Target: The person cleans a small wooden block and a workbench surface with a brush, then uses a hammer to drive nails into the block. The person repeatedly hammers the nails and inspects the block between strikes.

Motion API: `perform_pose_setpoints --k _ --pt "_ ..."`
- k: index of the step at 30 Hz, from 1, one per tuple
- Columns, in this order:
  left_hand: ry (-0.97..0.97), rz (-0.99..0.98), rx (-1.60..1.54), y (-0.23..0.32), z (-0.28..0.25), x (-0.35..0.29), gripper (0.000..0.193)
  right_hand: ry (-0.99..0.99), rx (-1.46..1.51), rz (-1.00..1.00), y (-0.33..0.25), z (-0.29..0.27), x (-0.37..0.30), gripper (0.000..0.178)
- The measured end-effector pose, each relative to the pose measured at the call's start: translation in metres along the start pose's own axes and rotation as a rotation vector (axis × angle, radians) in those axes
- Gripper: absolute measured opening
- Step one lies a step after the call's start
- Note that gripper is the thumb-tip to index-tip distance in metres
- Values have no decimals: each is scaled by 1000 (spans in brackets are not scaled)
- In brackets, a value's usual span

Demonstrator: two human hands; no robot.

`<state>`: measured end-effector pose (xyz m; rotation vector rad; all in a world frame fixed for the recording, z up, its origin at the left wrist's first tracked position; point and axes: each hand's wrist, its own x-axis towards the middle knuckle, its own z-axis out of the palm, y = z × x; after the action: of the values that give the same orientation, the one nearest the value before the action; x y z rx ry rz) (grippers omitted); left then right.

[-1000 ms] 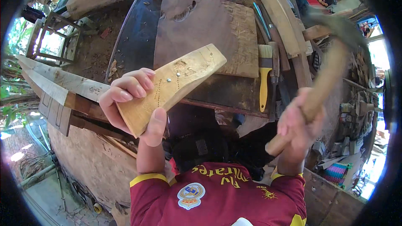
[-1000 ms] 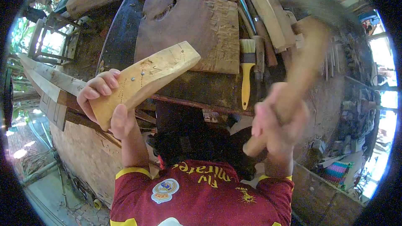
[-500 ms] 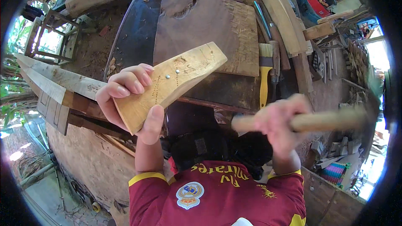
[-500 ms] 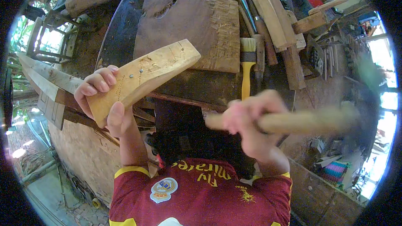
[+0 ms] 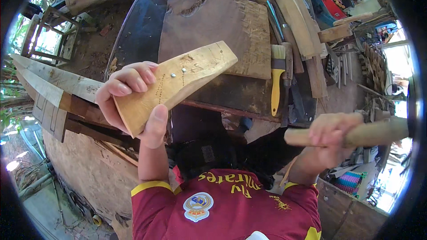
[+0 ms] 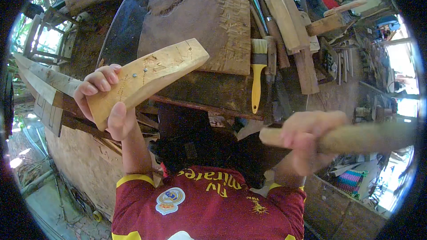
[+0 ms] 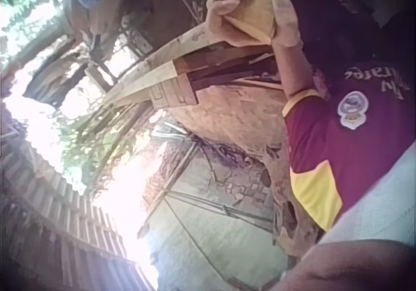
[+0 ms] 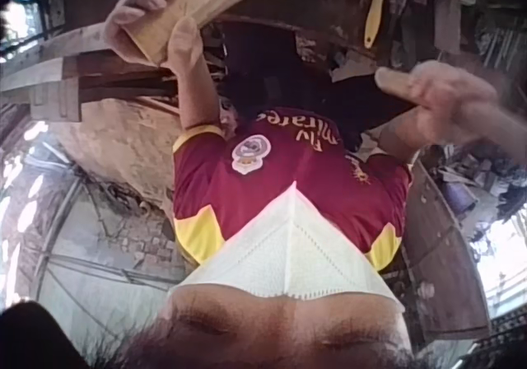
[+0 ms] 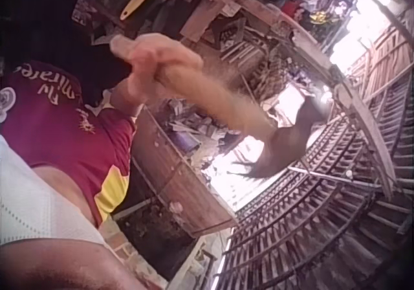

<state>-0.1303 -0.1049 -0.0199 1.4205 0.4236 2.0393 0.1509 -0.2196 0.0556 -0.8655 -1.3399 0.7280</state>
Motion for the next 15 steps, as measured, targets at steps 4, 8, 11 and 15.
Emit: perform_pose_setpoints --k 4,8,11,15 --pt "21 4 12 1 1 -2 51 111 55 -192 -12 9 22 14" --pt "30 11 3 2 4 -4 51 149 138 -189 -4 30 19 19" --pt "26 15 11 3 0 -5 51 60 203 56 13 46 6 15" --pt "12 19 0 0 1 -6 50 -100 49 792 18 50 -29 19"
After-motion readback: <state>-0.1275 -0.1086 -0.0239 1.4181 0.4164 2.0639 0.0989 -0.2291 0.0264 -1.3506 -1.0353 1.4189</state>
